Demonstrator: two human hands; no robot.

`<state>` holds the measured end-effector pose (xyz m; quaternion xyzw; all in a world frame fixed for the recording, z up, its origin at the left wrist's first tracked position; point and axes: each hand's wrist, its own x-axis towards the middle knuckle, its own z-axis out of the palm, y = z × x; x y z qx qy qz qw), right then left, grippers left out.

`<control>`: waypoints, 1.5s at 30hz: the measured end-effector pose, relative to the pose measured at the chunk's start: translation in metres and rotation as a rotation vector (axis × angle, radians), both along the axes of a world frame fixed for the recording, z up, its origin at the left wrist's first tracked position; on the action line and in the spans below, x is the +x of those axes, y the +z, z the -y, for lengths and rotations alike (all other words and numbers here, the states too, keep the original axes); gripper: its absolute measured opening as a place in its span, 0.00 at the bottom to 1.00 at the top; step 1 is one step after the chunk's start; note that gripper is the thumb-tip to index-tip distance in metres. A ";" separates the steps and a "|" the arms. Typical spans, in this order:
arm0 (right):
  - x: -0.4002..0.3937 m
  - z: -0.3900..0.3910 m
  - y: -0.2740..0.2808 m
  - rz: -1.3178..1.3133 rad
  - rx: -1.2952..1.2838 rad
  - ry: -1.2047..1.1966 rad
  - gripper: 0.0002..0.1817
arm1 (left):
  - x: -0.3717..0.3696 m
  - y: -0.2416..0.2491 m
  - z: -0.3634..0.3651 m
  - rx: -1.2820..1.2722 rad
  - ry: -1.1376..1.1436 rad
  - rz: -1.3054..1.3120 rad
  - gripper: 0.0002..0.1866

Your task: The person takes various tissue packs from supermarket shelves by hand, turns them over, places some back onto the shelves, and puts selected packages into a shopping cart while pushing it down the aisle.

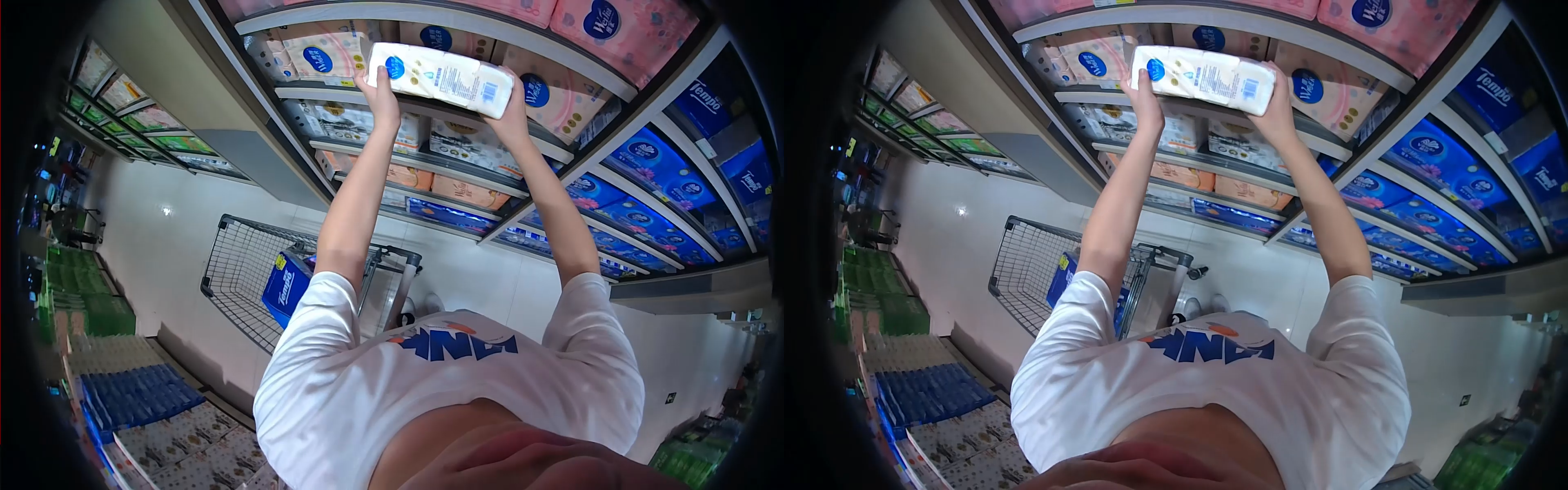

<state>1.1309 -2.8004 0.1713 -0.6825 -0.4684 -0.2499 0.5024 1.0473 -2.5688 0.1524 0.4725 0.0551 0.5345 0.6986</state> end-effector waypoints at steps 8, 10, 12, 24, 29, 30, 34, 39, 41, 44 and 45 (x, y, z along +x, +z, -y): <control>-0.063 0.071 0.093 -0.134 0.431 0.181 0.45 | -0.143 0.132 0.026 0.784 0.166 0.112 0.42; -0.079 0.074 0.112 -0.337 0.657 0.292 0.37 | -0.167 0.100 0.007 0.520 0.198 -0.133 0.39; -0.102 0.069 0.110 -0.406 0.874 0.367 0.31 | -0.188 0.055 0.040 0.125 -0.082 -0.074 0.38; -0.186 0.049 0.053 -1.166 1.112 0.627 0.29 | -0.218 0.076 0.140 0.116 -0.245 -0.063 0.40; -0.206 0.048 0.024 -1.278 1.023 0.689 0.30 | -0.249 0.072 0.128 0.256 -0.306 -0.114 0.50; -0.212 0.047 0.023 -1.280 1.084 0.684 0.30 | -0.253 0.067 0.125 0.264 -0.344 -0.114 0.53; -0.231 0.048 0.036 -1.264 1.126 0.575 0.31 | -0.285 0.056 0.123 0.401 -0.360 -0.207 0.53; -0.268 0.035 0.043 -1.225 1.140 0.516 0.31 | -0.353 -0.027 0.094 0.594 -0.016 -0.802 0.32; -0.280 0.031 0.026 -1.190 1.201 0.485 0.33 | -0.393 -0.128 0.091 0.650 -0.011 -1.216 0.41; -0.304 0.020 0.021 -1.239 1.265 0.470 0.35 | -0.464 -0.223 0.143 1.074 0.186 -1.488 0.42; -0.311 0.017 0.026 -1.221 1.256 0.427 0.35 | -0.468 -0.222 0.144 1.082 0.191 -1.489 0.42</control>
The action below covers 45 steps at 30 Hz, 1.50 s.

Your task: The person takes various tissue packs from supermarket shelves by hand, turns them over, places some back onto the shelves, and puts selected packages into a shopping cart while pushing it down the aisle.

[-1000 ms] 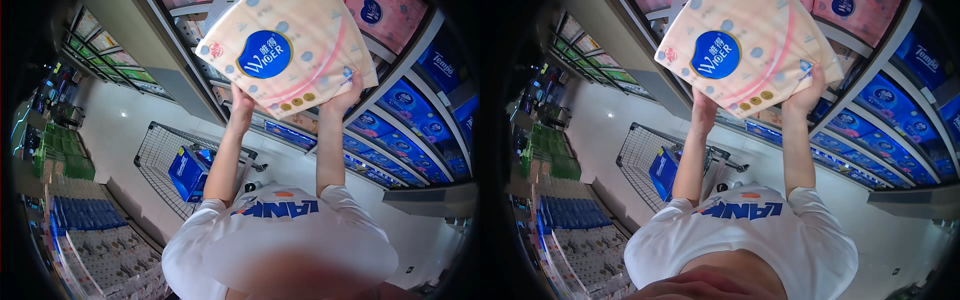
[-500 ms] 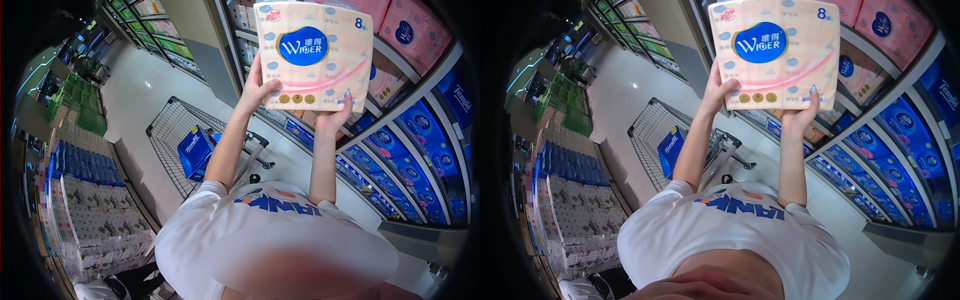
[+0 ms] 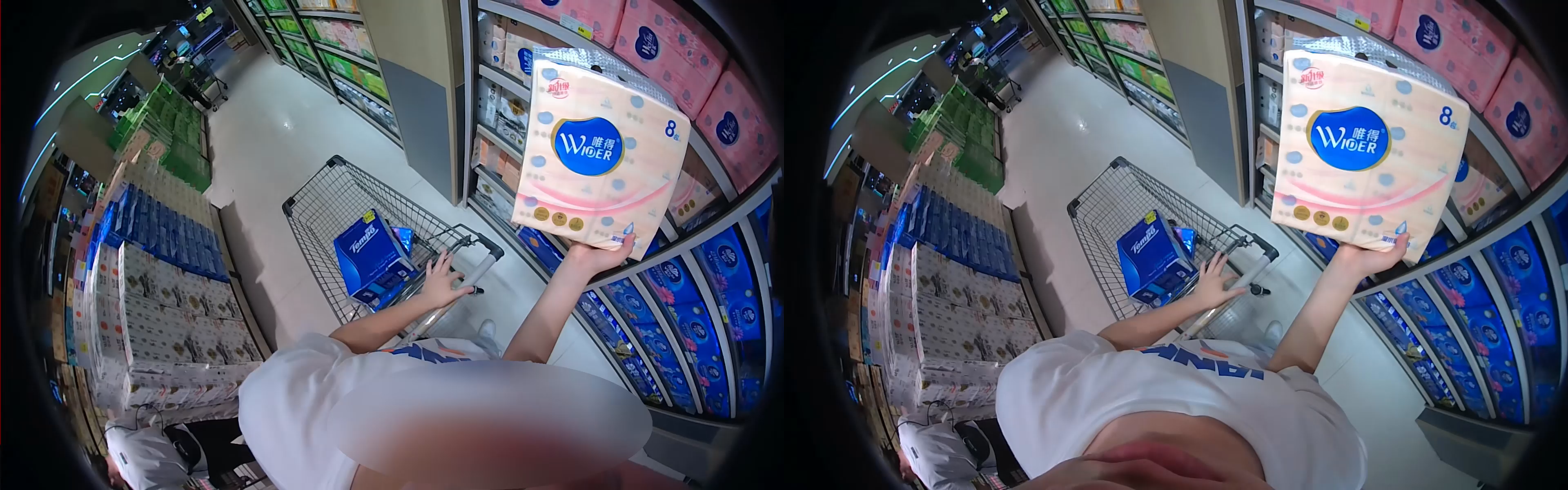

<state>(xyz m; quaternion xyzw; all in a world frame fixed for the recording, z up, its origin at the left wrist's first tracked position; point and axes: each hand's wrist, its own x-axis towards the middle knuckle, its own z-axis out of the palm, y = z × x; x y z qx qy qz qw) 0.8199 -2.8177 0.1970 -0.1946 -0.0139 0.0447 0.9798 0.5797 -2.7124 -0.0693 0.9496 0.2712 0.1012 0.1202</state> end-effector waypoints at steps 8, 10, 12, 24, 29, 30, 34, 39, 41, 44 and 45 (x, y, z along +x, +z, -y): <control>0.023 -0.011 0.033 0.116 0.127 -0.015 0.34 | 0.019 -0.008 0.017 -0.599 0.039 -0.012 0.20; 0.032 -0.005 0.040 0.121 0.167 0.050 0.34 | 0.013 0.007 0.021 -0.668 0.070 -0.013 0.19; 0.038 0.000 0.051 0.157 0.169 0.052 0.34 | 0.019 0.020 0.025 -0.812 0.120 -0.003 0.18; 0.072 0.021 0.057 0.140 0.277 0.030 0.31 | 0.059 0.025 0.018 -0.626 0.078 0.213 0.24; 0.055 0.015 0.072 0.159 0.299 -0.009 0.30 | 0.069 0.019 0.010 -0.771 0.049 0.207 0.23; 0.053 0.013 0.072 0.155 0.293 -0.023 0.30 | 0.072 0.018 0.006 -0.802 0.056 0.174 0.24; 0.047 0.005 0.076 0.157 0.311 -0.088 0.31 | 0.067 0.006 -0.010 -0.807 -0.008 0.122 0.24; 0.055 0.002 0.070 0.226 0.271 -0.186 0.31 | 0.083 -0.018 -0.026 -0.669 -0.035 0.147 0.25; 0.060 0.006 0.068 0.150 0.452 -0.096 0.28 | 0.086 0.013 -0.026 -0.601 -0.124 0.087 0.30; 0.062 0.014 0.061 0.133 0.387 -0.126 0.25 | 0.093 0.033 -0.034 -0.267 -0.308 -0.189 0.34; 0.057 0.015 0.063 0.153 0.385 -0.138 0.26 | 0.097 0.032 -0.035 -0.269 -0.313 -0.184 0.34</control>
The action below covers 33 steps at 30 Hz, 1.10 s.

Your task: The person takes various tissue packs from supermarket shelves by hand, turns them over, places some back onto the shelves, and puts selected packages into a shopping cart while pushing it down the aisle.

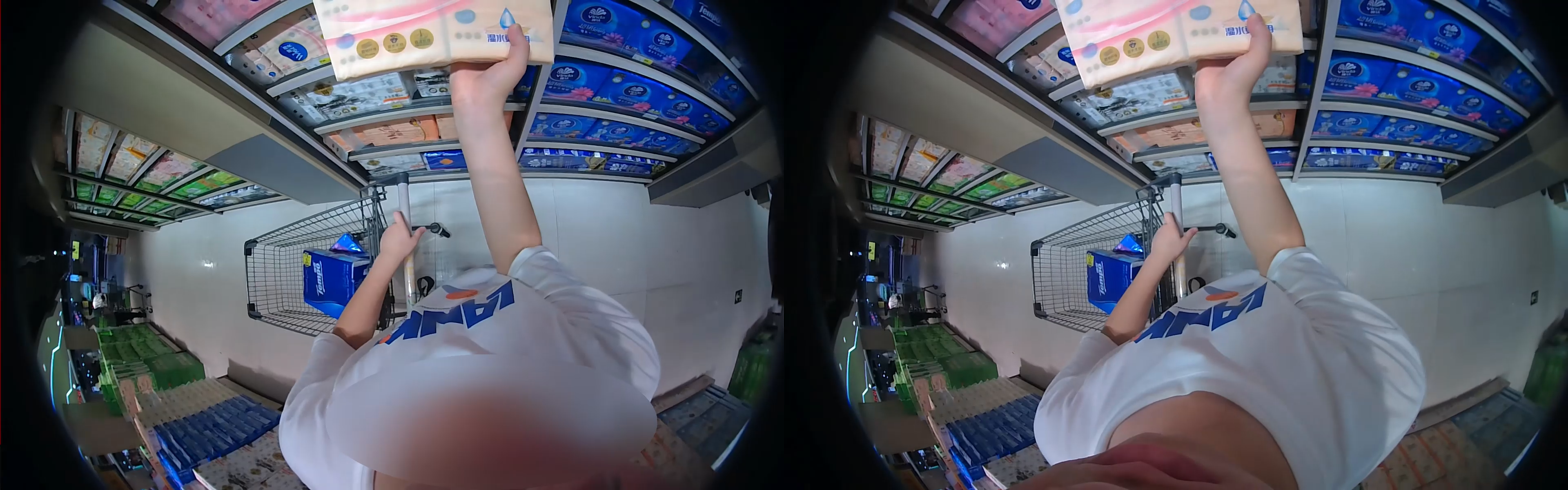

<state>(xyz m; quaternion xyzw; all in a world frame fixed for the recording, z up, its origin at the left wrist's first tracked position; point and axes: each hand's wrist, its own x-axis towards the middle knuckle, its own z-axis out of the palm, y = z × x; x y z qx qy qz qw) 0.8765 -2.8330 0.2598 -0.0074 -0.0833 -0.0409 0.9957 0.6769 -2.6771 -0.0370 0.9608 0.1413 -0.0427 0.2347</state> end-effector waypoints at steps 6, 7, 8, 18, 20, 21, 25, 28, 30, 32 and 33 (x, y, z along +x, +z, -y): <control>-0.026 0.010 0.011 0.051 -0.092 -0.082 0.31 | 0.016 -0.008 -0.005 -0.034 0.047 -0.018 0.37; -0.025 0.011 0.011 0.051 -0.096 -0.081 0.31 | 0.016 -0.001 -0.005 -0.039 0.049 -0.018 0.37; -0.027 0.012 0.011 0.054 -0.102 -0.071 0.31 | 0.016 0.006 -0.005 -0.019 -0.004 -0.051 0.38; -0.032 0.000 0.013 0.012 -0.114 0.005 0.31 | 0.043 0.003 0.007 0.057 -0.096 -0.206 0.31; -0.037 -0.006 0.014 0.040 -0.088 0.015 0.30 | 0.040 0.007 0.015 0.020 -0.033 -0.164 0.26; -0.042 -0.008 0.015 0.017 -0.103 0.015 0.30 | 0.042 0.008 0.016 -0.004 -0.012 -0.145 0.26; -0.053 -0.012 -0.002 -0.005 -0.149 0.004 0.31 | 0.070 0.003 0.013 -0.056 0.036 -0.143 0.29; -0.056 -0.022 -0.006 0.010 -0.157 -0.007 0.31 | 0.058 0.017 0.030 -0.072 0.010 -0.059 0.39; -0.056 -0.032 0.000 0.028 -0.146 -0.029 0.31 | 0.037 0.012 0.035 -0.047 -0.024 0.050 0.46; -0.061 -0.039 0.009 0.034 -0.115 0.015 0.31 | 0.000 -0.008 0.034 -0.257 -0.252 0.307 0.48; -0.066 -0.044 0.015 0.021 -0.110 0.007 0.31 | -0.012 -0.008 0.026 -0.251 -0.270 0.311 0.48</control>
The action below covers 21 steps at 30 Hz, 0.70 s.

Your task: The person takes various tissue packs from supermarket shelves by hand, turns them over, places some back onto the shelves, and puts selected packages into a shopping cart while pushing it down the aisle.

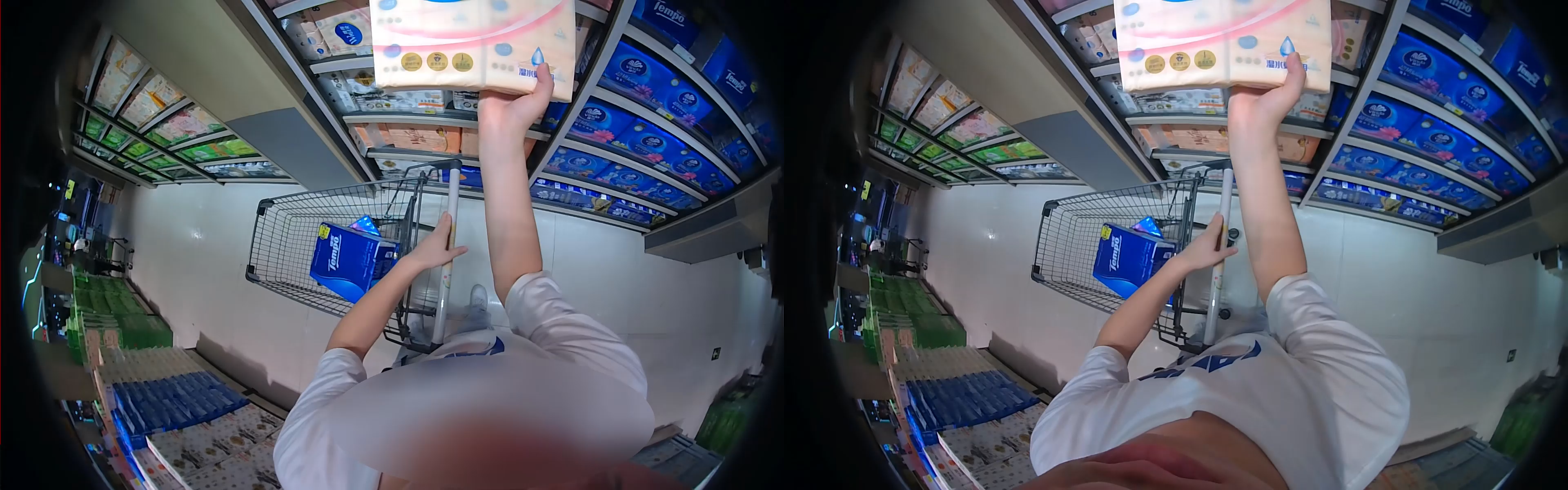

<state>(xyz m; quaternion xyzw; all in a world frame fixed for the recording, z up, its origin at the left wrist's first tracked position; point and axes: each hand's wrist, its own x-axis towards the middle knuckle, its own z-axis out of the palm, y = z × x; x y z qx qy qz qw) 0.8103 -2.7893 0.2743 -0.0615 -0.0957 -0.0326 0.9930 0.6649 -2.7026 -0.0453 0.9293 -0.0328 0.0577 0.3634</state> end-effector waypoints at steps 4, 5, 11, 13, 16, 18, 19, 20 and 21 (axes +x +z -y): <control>-0.030 -0.009 -0.002 0.075 -0.030 -0.038 0.31 | -0.051 0.076 -0.046 -0.349 -0.278 -0.075 0.33; -0.043 -0.009 -0.002 0.074 -0.037 -0.061 0.31 | -0.056 0.101 -0.057 -0.641 -0.218 -0.018 0.30; -0.125 -0.022 -0.017 0.046 -0.102 -0.111 0.30 | -0.052 0.296 -0.126 -0.965 -0.134 0.320 0.43; -0.149 -0.026 -0.025 0.024 -0.133 -0.108 0.31 | -0.048 0.293 -0.125 -0.731 -0.165 0.351 0.42; -0.164 -0.020 -0.045 0.135 -0.301 -0.060 0.33 | -0.054 0.264 -0.123 -1.064 -0.141 0.363 0.42; -0.166 -0.004 -0.061 0.153 -0.449 -0.037 0.33 | -0.063 0.254 -0.121 -1.123 -0.135 0.385 0.41; -0.166 0.003 -0.063 0.184 -0.598 0.001 0.32 | -0.065 0.250 -0.118 -1.183 -0.121 0.426 0.40; -0.166 0.008 -0.063 0.189 -0.560 0.027 0.32 | -0.066 0.246 -0.115 -1.201 -0.126 0.447 0.39; -0.168 0.011 -0.064 0.185 -0.563 0.016 0.32 | -0.063 0.239 -0.114 -1.206 -0.136 0.439 0.39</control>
